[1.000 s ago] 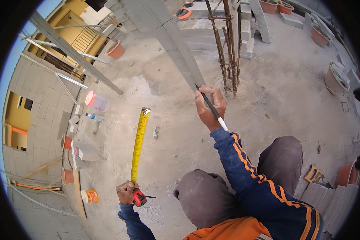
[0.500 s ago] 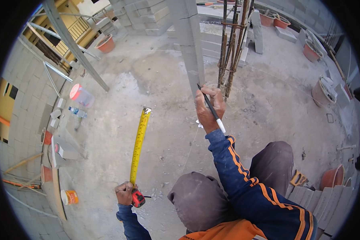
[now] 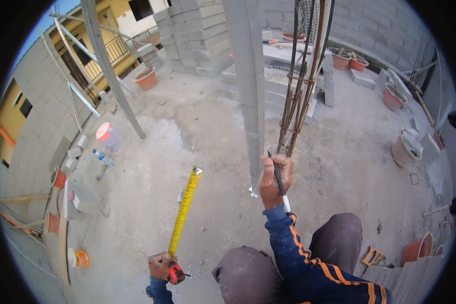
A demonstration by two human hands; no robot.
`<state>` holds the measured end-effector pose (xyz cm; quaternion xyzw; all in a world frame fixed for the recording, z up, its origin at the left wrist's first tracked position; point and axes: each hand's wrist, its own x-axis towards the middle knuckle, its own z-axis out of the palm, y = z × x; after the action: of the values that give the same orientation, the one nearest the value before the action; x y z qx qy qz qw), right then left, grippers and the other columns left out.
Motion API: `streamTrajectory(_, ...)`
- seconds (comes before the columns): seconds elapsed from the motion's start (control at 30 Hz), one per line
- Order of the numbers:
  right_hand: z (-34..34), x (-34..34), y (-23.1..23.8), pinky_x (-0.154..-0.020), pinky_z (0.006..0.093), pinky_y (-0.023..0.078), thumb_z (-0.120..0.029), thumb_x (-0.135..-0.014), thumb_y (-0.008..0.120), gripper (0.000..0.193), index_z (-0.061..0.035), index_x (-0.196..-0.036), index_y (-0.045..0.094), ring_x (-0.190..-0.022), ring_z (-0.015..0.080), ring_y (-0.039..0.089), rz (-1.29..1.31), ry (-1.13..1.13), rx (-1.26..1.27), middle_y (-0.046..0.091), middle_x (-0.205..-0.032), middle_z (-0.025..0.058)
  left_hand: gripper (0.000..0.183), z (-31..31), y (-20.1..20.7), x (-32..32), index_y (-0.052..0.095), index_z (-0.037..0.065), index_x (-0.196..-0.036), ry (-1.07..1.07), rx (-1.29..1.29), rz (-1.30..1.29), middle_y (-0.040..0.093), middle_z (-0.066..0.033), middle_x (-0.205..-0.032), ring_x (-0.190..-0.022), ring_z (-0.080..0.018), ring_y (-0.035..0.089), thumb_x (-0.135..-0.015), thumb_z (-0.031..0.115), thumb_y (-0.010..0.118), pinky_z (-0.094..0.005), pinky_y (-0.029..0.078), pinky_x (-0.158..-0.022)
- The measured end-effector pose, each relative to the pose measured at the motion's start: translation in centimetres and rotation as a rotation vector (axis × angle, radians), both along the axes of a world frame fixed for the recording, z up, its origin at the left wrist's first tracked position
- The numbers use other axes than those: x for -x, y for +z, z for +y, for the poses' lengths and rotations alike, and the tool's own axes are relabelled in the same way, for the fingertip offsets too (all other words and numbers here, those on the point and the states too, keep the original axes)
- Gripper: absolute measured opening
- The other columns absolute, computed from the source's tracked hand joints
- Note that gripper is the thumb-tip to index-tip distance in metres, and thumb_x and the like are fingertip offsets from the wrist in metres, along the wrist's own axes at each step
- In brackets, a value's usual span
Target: The person measures several long metal frame pieces using a tape measure and marks them with a marker. They move around the construction site, measure different sections of the frames, and mark measurement points on the metal.
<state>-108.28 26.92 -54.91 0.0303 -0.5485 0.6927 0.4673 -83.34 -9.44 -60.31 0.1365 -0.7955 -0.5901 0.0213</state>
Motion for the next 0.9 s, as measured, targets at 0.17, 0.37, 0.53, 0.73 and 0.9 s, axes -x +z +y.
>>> streamTrajectory(0.17, 0.8, -2.9, 6.4, -0.073, 0.0314, 0.059, -0.012, -0.102, 0.054, 0.020, 0.0026, -0.112, 0.063, -0.078, 0.0179, 0.070, -0.065, 0.200, -0.129, 0.069, -0.096, 0.0133, 0.058, 3.2, 0.8, 3.4, 0.068, -0.010, -0.082, 0.001, -0.244, 0.136, 0.069, -0.0126, -0.075, -0.064, -0.0187, 0.067, -0.096, 0.046, 0.071, -0.0340, 0.060, -0.062)
streamTrajectory(0.37, 2.5, -3.4, 19.7, -0.073, 0.0317, 0.057, -0.025, -0.096, 0.071, 0.035, 0.0007, -0.120, 0.067, -0.082, 0.0198, 0.071, 0.094, 0.465, -0.558, 0.072, -0.096, 0.0132, 0.053, 12.6, 6.5, 11.9, 0.066, -0.005, -0.083, -0.146, -0.189, 0.435, 0.064, -0.0095, -0.065, -0.052, -0.0157, 0.060, -0.097, 0.046, 0.065, -0.0303, 0.050, -0.048)
streamTrajectory(0.53, 3.4, -3.6, 30.1, -0.067, 0.0290, 0.054, -0.030, -0.097, 0.071, 0.034, 0.0004, -0.112, 0.072, -0.074, 0.0151, 0.067, 0.098, 0.369, -0.717, 0.071, -0.083, 0.0123, 0.056, 20.2, 13.2, 19.4, 0.069, -0.010, -0.086, -0.326, -0.480, 0.547, 0.070, -0.0131, -0.080, -0.068, -0.0183, 0.068, -0.096, 0.045, 0.070, -0.0335, 0.060, -0.065)
streamTrajectory(0.73, 6.3, 0.0, 42.0, -0.056, 0.0312, 0.052, -0.035, -0.099, 0.068, 0.040, 0.0040, -0.106, 0.074, -0.062, 0.0141, 0.062, 0.270, 0.208, -0.901, 0.069, -0.073, 0.0107, 0.044, 26.5, 22.3, 24.0, 0.073, -0.006, -0.090, -0.268, -0.421, 0.846, 0.068, -0.0045, -0.075, -0.064, -0.0094, 0.060, -0.095, 0.038, 0.073, -0.0261, 0.050, -0.060)
streamTrajectory(0.9, 6.3, 2.7, 51.7, -0.057, 0.0280, 0.059, -0.033, -0.099, 0.068, 0.043, 0.0087, -0.107, 0.071, -0.061, 0.0156, 0.069, 0.320, 0.180, -0.920, 0.072, -0.079, 0.0165, 0.041, 29.2, 27.5, 25.6, 0.073, -0.003, -0.097, -0.131, -0.432, 0.900, 0.067, -0.0018, -0.078, -0.067, -0.0069, 0.057, -0.094, 0.038, 0.076, -0.0263, 0.048, -0.059)
